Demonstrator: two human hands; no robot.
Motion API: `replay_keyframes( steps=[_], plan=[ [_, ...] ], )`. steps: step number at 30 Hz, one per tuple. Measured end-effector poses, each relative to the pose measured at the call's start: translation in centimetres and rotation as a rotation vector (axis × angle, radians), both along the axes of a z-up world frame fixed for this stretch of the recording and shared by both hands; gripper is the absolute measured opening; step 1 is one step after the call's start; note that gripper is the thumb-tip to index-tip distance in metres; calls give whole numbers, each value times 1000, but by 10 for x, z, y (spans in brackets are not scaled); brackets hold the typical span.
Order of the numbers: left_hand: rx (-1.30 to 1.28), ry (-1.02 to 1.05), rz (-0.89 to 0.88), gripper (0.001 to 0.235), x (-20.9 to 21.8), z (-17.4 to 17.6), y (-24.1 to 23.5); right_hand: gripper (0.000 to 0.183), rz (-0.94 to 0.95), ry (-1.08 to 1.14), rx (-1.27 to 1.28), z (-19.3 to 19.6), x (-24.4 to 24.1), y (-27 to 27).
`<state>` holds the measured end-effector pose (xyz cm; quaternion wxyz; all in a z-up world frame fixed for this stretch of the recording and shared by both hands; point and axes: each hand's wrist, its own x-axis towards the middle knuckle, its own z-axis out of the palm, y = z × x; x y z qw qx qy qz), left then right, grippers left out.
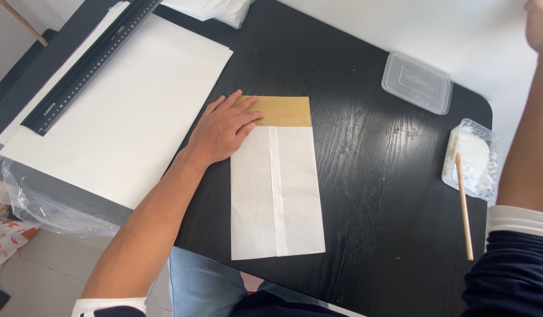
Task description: The person applies glue to the edge of a white sheet of paper using a brush, then folds the paper over a small cardboard piece. They smooth the paper and fold the corners to create a neat package.
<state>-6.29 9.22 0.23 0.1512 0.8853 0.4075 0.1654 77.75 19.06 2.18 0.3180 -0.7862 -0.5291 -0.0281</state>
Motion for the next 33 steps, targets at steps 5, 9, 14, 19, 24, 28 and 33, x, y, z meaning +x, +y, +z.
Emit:
replay_keyframes(
  steps=[5, 9, 14, 19, 24, 28, 33],
  plan=[
    [69, -76, -45, 36, 0, -3, 0, 33, -148, -238, 245, 16, -112, 15],
    [27, -106, -32, 36, 1, 1, -2, 61, 191, 20, 292, 1, -321, -61],
    [30, -119, -12, 36, 3, -6, 2, 42, 742, -65, 129, -8, -525, -124],
    [6, 7, 80, 41, 5, -11, 5, 74, 672, -234, -409, -5, -581, -166],
    [-3, 19, 96, 40, 7, -10, 6, 86, 587, -219, -505, 10, -595, -197],
    [9, 28, 107, 40, 8, -15, 6, 91, 528, -238, -582, 11, -593, -229],
    [38, 20, 91, 39, 9, -18, 5, 93, 516, -320, -622, 9, -584, -285]
  ],
)
